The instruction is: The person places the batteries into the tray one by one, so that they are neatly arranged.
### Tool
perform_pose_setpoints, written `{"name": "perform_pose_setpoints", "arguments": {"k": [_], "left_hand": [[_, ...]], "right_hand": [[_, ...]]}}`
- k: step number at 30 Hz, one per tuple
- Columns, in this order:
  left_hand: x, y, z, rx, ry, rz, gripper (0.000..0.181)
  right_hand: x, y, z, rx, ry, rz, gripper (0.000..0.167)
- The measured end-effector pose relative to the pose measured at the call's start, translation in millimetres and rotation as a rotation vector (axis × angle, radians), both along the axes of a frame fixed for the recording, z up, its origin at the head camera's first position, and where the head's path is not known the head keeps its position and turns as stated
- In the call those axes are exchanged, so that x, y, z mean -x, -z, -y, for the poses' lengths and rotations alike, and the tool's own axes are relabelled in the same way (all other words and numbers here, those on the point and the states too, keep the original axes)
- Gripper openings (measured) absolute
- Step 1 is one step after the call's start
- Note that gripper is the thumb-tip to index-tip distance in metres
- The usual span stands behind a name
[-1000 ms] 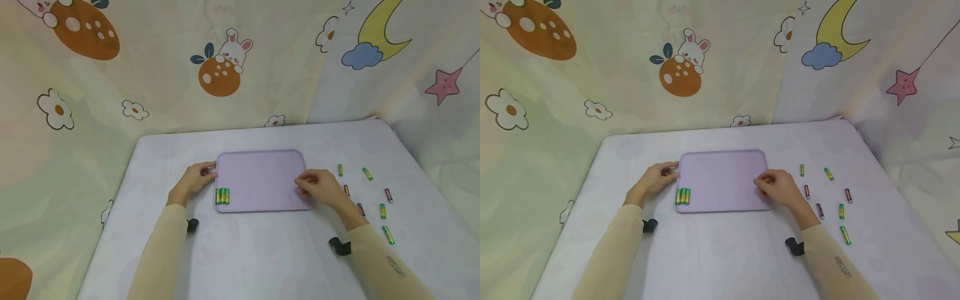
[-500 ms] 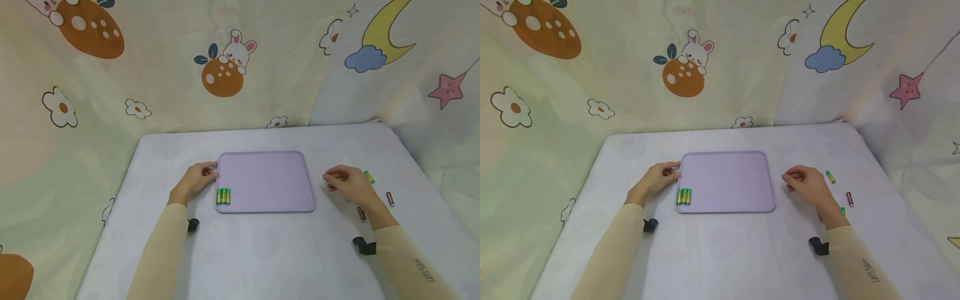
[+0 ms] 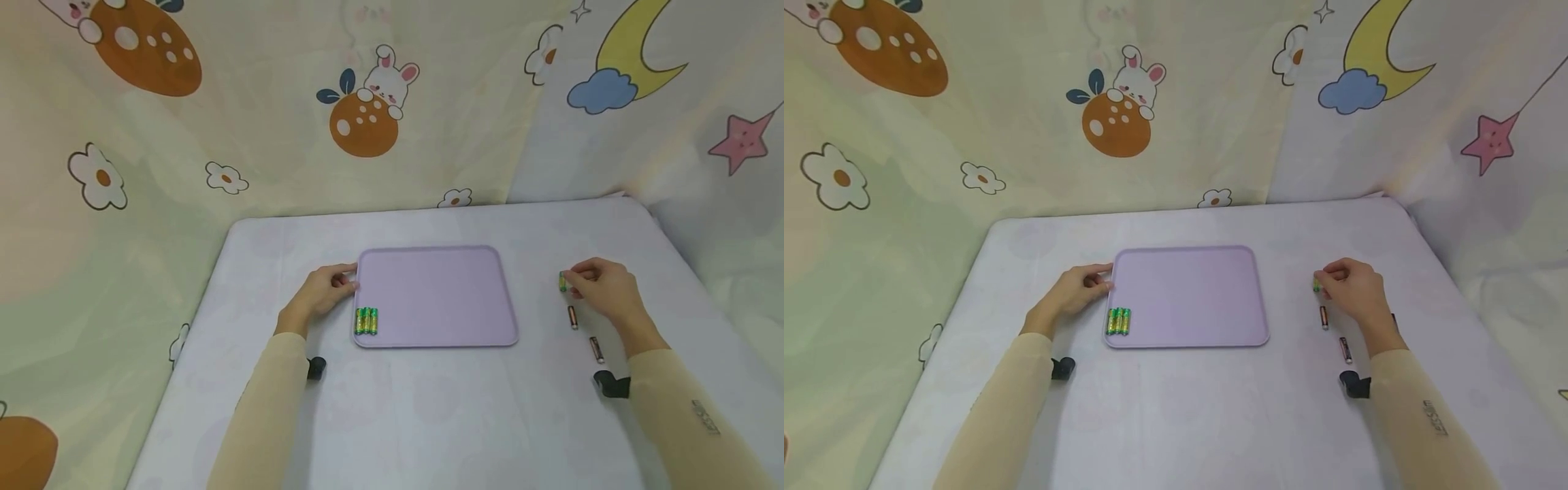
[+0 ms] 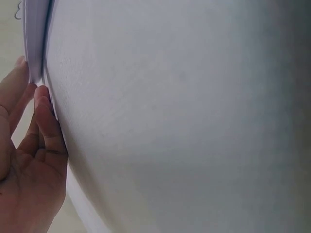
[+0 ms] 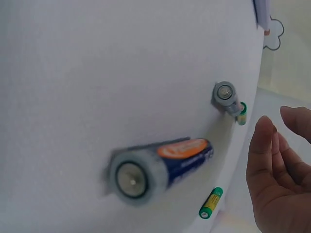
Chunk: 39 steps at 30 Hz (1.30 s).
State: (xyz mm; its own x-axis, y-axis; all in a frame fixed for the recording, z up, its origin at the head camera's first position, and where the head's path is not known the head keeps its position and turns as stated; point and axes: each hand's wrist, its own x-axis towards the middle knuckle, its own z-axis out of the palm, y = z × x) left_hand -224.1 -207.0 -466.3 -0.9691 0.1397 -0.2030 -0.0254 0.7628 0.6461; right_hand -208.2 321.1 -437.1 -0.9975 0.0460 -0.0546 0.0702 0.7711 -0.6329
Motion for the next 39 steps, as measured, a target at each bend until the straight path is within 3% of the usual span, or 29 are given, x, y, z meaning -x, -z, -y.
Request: {"name": "perform_pose_setpoints", "arguments": {"k": [8,14,18,27,32,39], "left_hand": [[-0.8,-1.0,-0.3,-0.002,-0.005,-0.002,0.054],[-3.6,0.3,-0.2,0.000,0.002,0.002,0.054],[-3.1,2.3,0.2,-0.004,0.001,-0.003,0.054],[-0.6,-3.2,-1.0,-0.012,0.007,-0.016,0.054],[-0.4,-2.8,-1.2,-0.006,0.008,-0.010,0.054],[-0.2,-1.7,0.1,0.005,0.006,-0.001,0.055]], "right_hand": [[8.3,10.1,-7.9,-0.071,0.012,0.096,0.058],[12.3,9.8,-7.4,-0.114,-0.006,0.183,0.063],[16.5,9.5,-6.6,-0.131,-0.012,0.198,0.066],[22.2,2.6,-4.3,-0.145,-0.003,0.210,0.049],[22.1,-0.6,-3.8,-0.103,-0.025,0.239,0.049],[21.6,-0.3,11.1,0.037,-0.078,0.267,0.054]]}}
